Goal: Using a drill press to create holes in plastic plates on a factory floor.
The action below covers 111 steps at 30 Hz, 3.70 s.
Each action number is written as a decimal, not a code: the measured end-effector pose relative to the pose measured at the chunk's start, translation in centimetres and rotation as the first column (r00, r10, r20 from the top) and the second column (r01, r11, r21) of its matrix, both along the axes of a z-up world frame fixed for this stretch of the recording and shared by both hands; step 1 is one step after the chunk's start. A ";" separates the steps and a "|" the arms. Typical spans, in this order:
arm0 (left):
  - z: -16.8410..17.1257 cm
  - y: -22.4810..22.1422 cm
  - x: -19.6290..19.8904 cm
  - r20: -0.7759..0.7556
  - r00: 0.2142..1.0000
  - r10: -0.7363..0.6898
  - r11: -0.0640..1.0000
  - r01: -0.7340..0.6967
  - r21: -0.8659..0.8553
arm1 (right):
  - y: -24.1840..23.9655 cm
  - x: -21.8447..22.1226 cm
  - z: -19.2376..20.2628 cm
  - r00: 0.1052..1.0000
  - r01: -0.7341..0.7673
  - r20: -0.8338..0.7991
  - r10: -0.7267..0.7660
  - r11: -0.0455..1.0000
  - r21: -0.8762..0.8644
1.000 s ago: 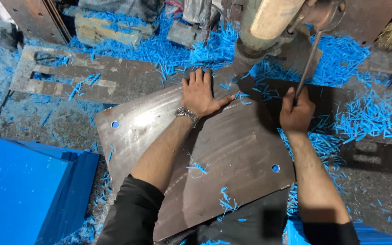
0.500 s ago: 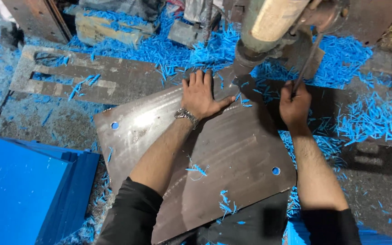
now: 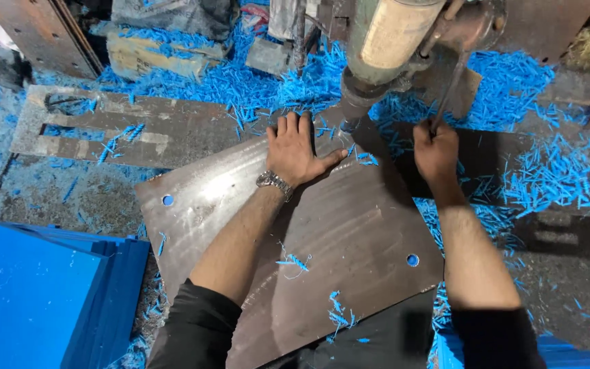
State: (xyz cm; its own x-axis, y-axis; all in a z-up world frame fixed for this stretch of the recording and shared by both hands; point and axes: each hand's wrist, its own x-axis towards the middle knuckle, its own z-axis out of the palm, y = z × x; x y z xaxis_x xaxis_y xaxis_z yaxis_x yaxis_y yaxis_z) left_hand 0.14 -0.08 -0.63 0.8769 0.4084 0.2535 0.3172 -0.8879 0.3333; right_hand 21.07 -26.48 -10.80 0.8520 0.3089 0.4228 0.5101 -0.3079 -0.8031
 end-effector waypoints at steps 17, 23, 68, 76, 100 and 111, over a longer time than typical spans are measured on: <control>1.8 0.2 0.1 -0.062 0.997 -0.037 0.999 0.034 -0.043 | 3.1 2.0 3.2 0.995 -0.043 0.093 0.038 0.998 0.050; 1.5 -0.1 -0.3 -0.082 0.996 -0.040 0.999 0.037 -0.040 | 3.4 0.7 3.7 0.985 0.112 0.141 -0.101 0.991 -0.067; 1.1 0.1 -0.1 -0.020 0.999 -0.031 0.999 0.031 -0.015 | 9.1 14.9 0.0 0.978 -0.167 -0.049 0.205 0.894 0.415; 1.8 0.0 -0.1 -0.013 0.999 -0.036 0.999 0.036 -0.041 | 9.4 18.8 -1.3 0.936 -0.345 0.142 0.321 0.768 0.540; 2.4 0.1 -0.4 0.017 1.000 -0.001 0.997 0.002 -0.072 | 8.1 25.7 -6.2 0.751 -0.605 -0.025 0.660 0.702 0.376; 1.5 0.8 -0.1 -0.025 0.999 -0.026 0.995 0.023 -0.100 | 0.6 1.6 4.4 0.993 0.023 0.117 0.025 0.922 -0.386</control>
